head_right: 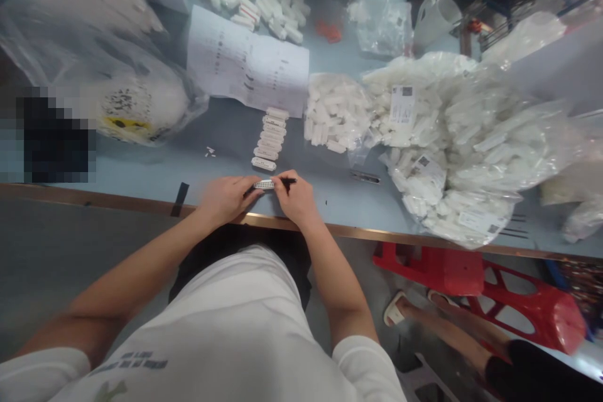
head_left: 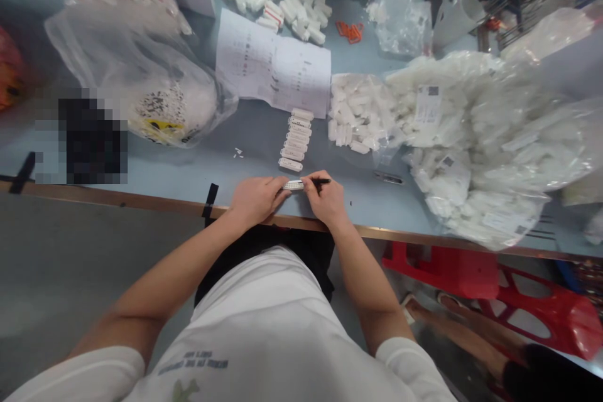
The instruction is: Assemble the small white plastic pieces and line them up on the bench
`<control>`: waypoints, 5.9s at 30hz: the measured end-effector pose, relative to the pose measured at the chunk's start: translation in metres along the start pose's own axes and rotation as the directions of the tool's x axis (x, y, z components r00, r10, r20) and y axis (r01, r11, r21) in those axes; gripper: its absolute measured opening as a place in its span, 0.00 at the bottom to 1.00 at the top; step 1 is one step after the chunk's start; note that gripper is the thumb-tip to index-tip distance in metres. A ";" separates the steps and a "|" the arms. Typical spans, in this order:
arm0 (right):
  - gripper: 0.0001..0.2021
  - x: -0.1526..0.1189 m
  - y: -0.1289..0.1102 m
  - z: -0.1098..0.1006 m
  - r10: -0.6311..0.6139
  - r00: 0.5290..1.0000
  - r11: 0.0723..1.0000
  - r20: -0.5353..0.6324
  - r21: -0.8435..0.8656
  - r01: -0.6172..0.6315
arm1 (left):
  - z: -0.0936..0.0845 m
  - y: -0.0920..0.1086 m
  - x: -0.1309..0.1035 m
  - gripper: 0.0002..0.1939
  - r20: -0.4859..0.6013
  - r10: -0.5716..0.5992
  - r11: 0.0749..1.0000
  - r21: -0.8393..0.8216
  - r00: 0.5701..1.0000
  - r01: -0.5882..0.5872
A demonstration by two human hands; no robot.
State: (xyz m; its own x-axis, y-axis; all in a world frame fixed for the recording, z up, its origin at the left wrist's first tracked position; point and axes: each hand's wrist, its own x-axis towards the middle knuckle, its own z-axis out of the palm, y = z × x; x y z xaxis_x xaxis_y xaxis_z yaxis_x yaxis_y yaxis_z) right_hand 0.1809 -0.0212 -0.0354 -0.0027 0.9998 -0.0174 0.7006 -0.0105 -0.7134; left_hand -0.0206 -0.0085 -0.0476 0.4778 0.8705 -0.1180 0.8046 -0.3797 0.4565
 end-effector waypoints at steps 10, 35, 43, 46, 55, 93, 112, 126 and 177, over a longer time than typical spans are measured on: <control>0.17 0.000 0.005 -0.001 0.045 0.997 0.981 -0.064 0.191 -0.032 | -0.001 -0.001 0.002 0.22 0.017 -0.043 0.996 -0.081 0.999 0.044; 0.11 -0.012 -0.057 0.006 -0.492 0.866 0.819 0.092 -0.287 0.496 | -0.043 0.032 -0.009 0.33 0.291 -0.197 -0.283 -0.931 0.936 0.230; 0.09 -0.014 -0.056 0.006 -0.480 0.869 0.830 0.122 -0.259 0.494 | -0.047 0.039 -0.012 0.32 0.321 -0.198 -0.236 -0.933 0.926 0.273; 0.08 -0.012 -0.050 -0.001 -0.400 0.916 0.911 0.037 -0.090 0.402 | -0.042 0.035 -0.010 0.24 0.253 -0.248 -0.230 -0.953 0.935 0.197; 0.07 -0.007 -0.018 -0.023 0.055 0.989 0.981 -0.135 0.192 -0.028 | -0.026 0.007 -0.003 0.14 0.021 -0.378 0.634 -0.723 0.926 0.275; 0.13 -0.001 0.006 -0.019 0.025 0.998 0.993 0.063 0.112 -0.032 | -0.007 0.005 0.001 0.21 0.022 -0.046 0.999 0.019 0.999 0.045; 0.12 -0.003 0.005 -0.023 0.000 1.000 0.993 0.021 0.122 -0.003 | -0.006 0.005 0.000 0.20 0.026 -0.045 0.999 0.008 0.999 0.044; 0.09 -0.003 0.000 -0.016 0.042 0.999 0.991 -0.012 0.126 -0.040 | -0.002 0.000 -0.001 0.21 -0.004 -0.013 0.999 -0.031 1.000 0.013; 0.17 -0.015 0.000 -0.020 -0.496 0.841 0.703 0.215 -0.470 0.534 | 0.000 0.000 -0.001 0.22 -0.009 0.017 1.000 -0.003 1.000 -0.017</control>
State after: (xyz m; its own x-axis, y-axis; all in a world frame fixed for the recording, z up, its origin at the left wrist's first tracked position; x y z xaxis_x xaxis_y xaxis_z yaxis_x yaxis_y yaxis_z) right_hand 0.1953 -0.0357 -0.0214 -0.5031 0.8434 0.1883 0.8262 0.5334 -0.1816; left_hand -0.0212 -0.0100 -0.0478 0.4885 0.8665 -0.1024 0.7953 -0.3939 0.4608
